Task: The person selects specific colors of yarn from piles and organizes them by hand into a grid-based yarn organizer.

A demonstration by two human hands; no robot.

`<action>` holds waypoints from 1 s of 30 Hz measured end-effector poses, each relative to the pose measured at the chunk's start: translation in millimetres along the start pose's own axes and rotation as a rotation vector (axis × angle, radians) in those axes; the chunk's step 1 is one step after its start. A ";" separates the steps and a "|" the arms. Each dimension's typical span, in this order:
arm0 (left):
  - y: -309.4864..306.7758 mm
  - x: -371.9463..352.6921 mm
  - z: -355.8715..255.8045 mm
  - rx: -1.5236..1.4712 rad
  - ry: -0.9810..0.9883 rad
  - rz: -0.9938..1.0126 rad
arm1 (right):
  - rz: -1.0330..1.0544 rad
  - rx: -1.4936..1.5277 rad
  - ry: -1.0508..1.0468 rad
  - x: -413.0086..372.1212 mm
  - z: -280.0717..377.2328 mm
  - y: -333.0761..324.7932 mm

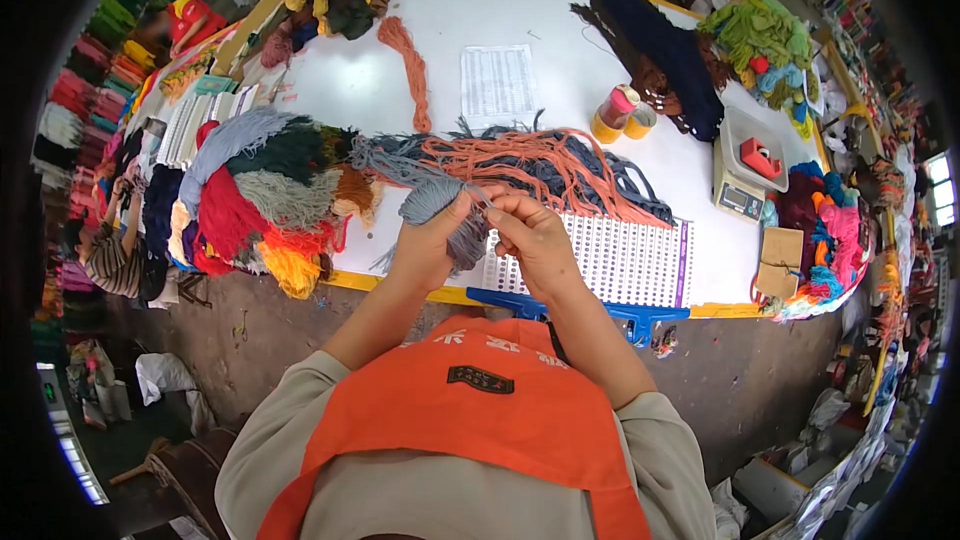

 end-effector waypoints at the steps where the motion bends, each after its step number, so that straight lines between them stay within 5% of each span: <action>1: -0.4 -0.1 0.2 -0.001 0.001 0.000 | -0.001 -0.013 -0.002 -0.3 0.5 0.7; 11: 3.3 -0.7 -1.2 0.046 0.021 -0.014 | 0.023 -0.025 -0.017 -0.6 0.6 -2.3; 16: 5.7 0.1 -2.1 0.075 -0.003 0.006 | 0.011 0.293 0.043 -0.2 3.0 -3.5; 21: 8.5 2.9 4.0 -0.130 -0.012 0.079 | 0.003 0.204 0.054 0.0 2.6 -8.3; 30: 18.7 -0.8 6.3 0.030 -0.015 0.074 | -0.005 -0.233 -0.083 -2.6 8.7 -4.0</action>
Point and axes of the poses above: each hand's wrist, its own x-axis towards the middle knuckle, its own y-axis out of the palm, z = x × y, the point moved 7 cm from there along x, towards the middle knuckle, and after that the axes turned 13 degrees about x, right-handed, at the moved point
